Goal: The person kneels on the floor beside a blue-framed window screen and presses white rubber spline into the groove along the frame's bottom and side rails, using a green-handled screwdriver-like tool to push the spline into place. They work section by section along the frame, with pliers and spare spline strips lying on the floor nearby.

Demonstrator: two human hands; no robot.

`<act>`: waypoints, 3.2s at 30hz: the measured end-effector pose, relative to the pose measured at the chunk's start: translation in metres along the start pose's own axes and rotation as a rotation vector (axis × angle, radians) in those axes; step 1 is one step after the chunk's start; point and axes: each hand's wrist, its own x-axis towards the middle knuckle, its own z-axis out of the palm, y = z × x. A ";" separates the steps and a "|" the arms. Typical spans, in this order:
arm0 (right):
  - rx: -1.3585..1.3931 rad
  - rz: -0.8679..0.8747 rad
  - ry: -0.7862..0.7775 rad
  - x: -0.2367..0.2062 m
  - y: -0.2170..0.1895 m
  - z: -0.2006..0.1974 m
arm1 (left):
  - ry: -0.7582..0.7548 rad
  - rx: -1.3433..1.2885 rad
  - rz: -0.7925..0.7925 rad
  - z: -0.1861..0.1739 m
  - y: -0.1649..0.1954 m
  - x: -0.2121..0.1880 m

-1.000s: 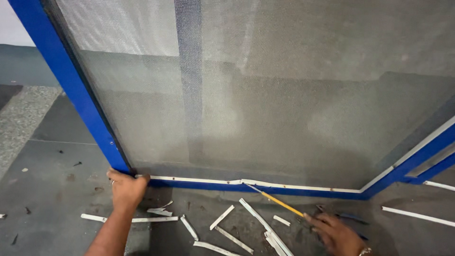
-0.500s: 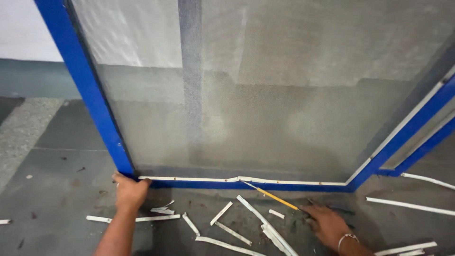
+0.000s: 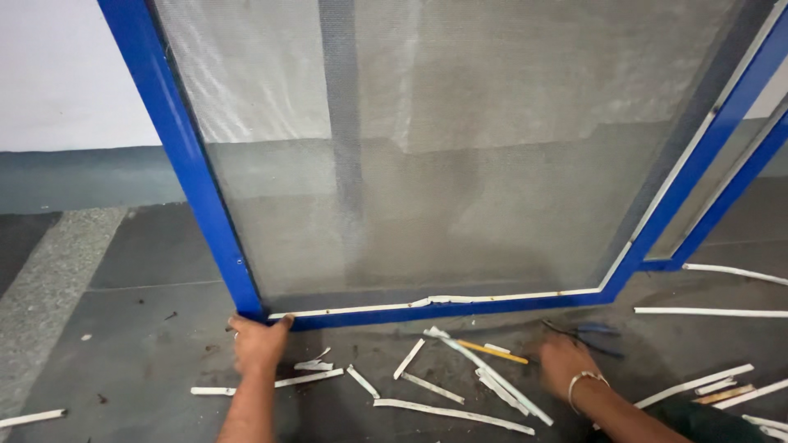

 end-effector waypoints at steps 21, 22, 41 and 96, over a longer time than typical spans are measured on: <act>-0.260 -0.420 0.133 0.096 -0.153 -0.049 | -0.024 -0.031 -0.088 -0.003 0.010 0.022; -0.287 -0.442 0.136 0.096 -0.152 -0.050 | -0.025 -0.033 -0.089 -0.004 0.010 0.021; -0.204 -0.477 0.236 0.099 -0.137 -0.031 | -0.010 -0.014 -0.112 -0.003 0.005 0.016; -0.271 -0.453 0.398 0.078 0.042 -0.049 | 0.055 -0.021 -0.072 0.024 -0.010 0.035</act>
